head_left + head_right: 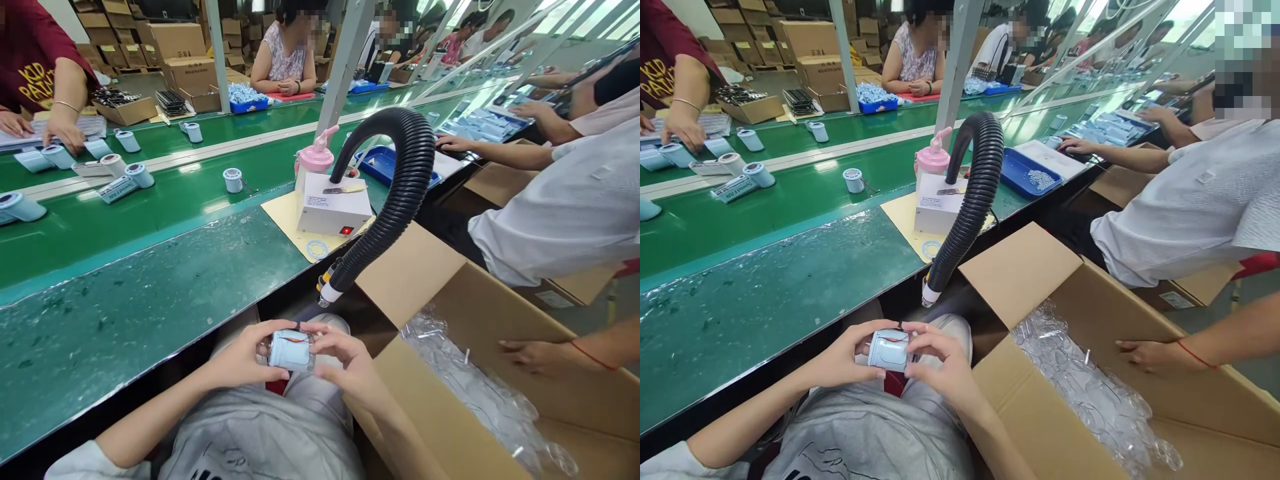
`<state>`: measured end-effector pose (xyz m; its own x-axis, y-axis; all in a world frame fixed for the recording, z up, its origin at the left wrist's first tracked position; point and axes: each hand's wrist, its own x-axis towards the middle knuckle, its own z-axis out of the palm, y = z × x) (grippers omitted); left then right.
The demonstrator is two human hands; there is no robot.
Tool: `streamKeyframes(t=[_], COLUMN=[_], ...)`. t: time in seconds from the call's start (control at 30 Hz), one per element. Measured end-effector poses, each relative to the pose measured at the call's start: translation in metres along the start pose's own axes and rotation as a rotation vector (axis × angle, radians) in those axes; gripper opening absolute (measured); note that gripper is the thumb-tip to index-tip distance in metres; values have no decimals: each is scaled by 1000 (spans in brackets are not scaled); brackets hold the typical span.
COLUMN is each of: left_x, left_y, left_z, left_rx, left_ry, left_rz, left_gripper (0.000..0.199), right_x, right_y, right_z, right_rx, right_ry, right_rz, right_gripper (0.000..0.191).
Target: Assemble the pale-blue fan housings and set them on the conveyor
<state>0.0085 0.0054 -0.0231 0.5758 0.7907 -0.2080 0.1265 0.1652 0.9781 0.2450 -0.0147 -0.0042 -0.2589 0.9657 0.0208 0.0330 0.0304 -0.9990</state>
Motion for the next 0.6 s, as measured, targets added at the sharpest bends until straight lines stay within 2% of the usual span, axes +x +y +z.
streamKeyframes(t=[0.07,0.23,0.37,0.6], left_x=[-2,-8,-11,-18], left_y=[3,11,13,18], left_z=[2,5,7,8], left_rx=[-87,-146,-172,-73], left_ry=[-6,-35,-55,-4], left_rz=[-12,-19,-15,-36], left_gripper=[75,75,74,72], right_x=[-5,-14,-17,-15], right_y=[1,6,6,-3], right_z=[0,-1,-3,0], right_rx=[-156,-450,-521,-780], right_ry=[-66,-124,-126,-148], right_rz=[-124,-414,-496,-719], right_gripper=[35,34,42,23])
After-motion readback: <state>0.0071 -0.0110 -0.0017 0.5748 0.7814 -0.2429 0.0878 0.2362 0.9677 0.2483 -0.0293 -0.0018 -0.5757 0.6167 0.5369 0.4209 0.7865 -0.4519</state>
